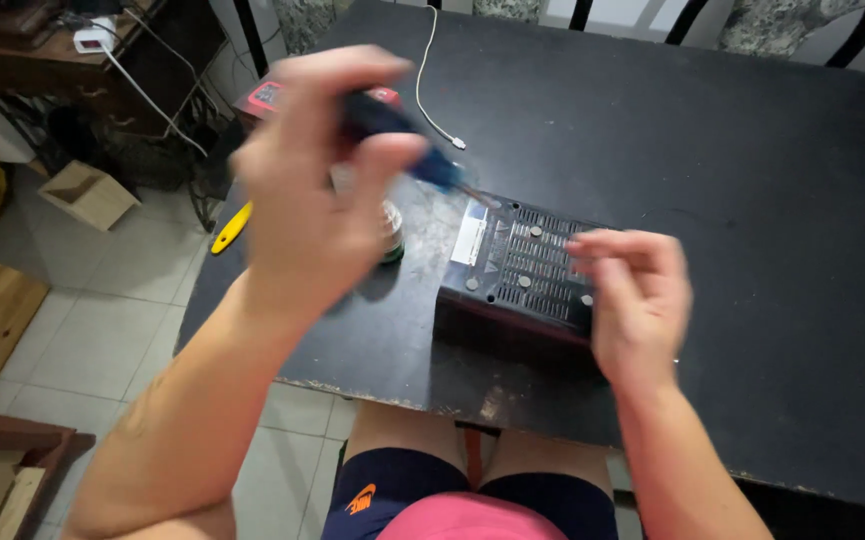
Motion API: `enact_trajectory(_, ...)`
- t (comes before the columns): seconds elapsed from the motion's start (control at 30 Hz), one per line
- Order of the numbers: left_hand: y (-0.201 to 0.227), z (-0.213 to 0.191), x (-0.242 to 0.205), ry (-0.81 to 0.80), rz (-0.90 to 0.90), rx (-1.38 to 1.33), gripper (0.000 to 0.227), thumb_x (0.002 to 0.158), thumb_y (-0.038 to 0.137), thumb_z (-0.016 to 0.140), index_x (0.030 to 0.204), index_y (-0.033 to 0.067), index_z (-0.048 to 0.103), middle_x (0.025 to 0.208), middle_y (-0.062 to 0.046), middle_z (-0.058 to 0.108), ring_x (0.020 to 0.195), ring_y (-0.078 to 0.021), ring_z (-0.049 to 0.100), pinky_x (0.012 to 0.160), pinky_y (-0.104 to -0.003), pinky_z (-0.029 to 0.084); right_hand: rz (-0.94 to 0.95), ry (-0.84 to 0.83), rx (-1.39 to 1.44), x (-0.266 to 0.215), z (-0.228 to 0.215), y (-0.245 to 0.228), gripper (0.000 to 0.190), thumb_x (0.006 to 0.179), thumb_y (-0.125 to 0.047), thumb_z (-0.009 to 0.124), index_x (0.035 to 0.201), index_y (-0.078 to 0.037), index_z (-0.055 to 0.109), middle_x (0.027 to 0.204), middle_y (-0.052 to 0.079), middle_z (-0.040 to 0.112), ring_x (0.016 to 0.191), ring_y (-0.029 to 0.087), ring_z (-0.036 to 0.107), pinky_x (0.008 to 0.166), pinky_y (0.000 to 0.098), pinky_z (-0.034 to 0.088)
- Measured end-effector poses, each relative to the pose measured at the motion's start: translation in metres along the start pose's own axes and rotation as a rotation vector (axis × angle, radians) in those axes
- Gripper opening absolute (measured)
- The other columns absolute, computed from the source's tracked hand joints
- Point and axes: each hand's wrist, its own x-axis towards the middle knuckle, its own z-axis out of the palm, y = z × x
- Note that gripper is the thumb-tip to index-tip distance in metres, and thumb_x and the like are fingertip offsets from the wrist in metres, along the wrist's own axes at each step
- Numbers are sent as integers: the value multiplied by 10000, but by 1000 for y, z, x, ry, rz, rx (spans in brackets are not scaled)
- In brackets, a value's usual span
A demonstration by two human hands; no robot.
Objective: Unscrewing the bottom panel of an electronic device using a manual screwdriver.
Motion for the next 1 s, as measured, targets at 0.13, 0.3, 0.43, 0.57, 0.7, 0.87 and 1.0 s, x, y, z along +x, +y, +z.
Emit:
enact_trajectory(0.13, -34, -2, -57, 167, -215, -4, 344, 1096, 389, 638, 1239, 92, 542, 1154, -92, 605, 1061, -227, 648, 959, -329, 524, -8, 190, -8, -8, -51, -2, 76, 1103, -56, 592, 1160, -100, 568, 1122, 134, 708, 1042, 218, 735, 920, 259, 603)
enact_trajectory(0.3, -74, 29, -152, 227, -720, 56, 308, 906, 119, 839, 1115, 110, 613, 1144, -101, 755, 892, -137, 688, 708, -243, 507, -35, 362, -387, -27, -93, 2, 114, 1116, 12, 588, 1148, -96, 570, 1084, 80, 666, 1019, 157, 675, 966, 257, 570)
enact_trajectory(0.43, -101, 60, -216, 197, -904, 78, 327, 849, 173, 876, 1090, 124, 661, 1038, -31, 725, 767, -130, 645, 698, -262, 525, 116, 290, -526, -39, -118, 17, 138, 1076, -45, 633, 1199, -98, 598, 1178, 58, 680, 1075, 125, 648, 1011, 242, 512)
enact_trajectory(0.57, -122, 80, -252, 168, -902, 150, 382, 833, 163, 951, 1063, 67, 661, 1025, -132, 796, 787, -316, 768, 633, -350, 583, 152, 90, -434, -52, -139, 39, 615, 878, -190, 718, 1444, -58, 519, 1432, 49, 595, 1339, 120, 537, 1126, 305, 438)
enact_trajectory(0.7, -134, 82, -263, 77, -869, 233, 371, 867, 194, 936, 1079, 72, 657, 1035, -148, 785, 862, -379, 760, 691, -422, 598, 185, -77, -371, -60, -175, 64, 1130, 624, -289, 939, 1598, -104, 398, 1480, -20, 557, 1357, 69, 511, 1171, 277, 406)
enact_trajectory(0.87, -141, 77, -271, -106, -848, 388, 390, 886, 290, 919, 1091, 107, 642, 1059, -82, 772, 996, -358, 742, 824, -462, 594, 205, -130, -458, -59, -188, 72, 1210, 562, -326, 981, 1598, -46, 423, 1463, 103, 588, 1316, 190, 565, 1150, 390, 450)
enact_trajectory(1.0, -150, 73, -275, -246, -728, 537, 399, 878, 354, 901, 1125, 169, 648, 1016, -24, 736, 1052, -291, 699, 890, -441, 576, 147, -181, -506, -57, -190, 74, 1205, 518, -307, 1012, 1553, -9, 470, 1475, 155, 571, 1336, 280, 583, 1160, 488, 461)
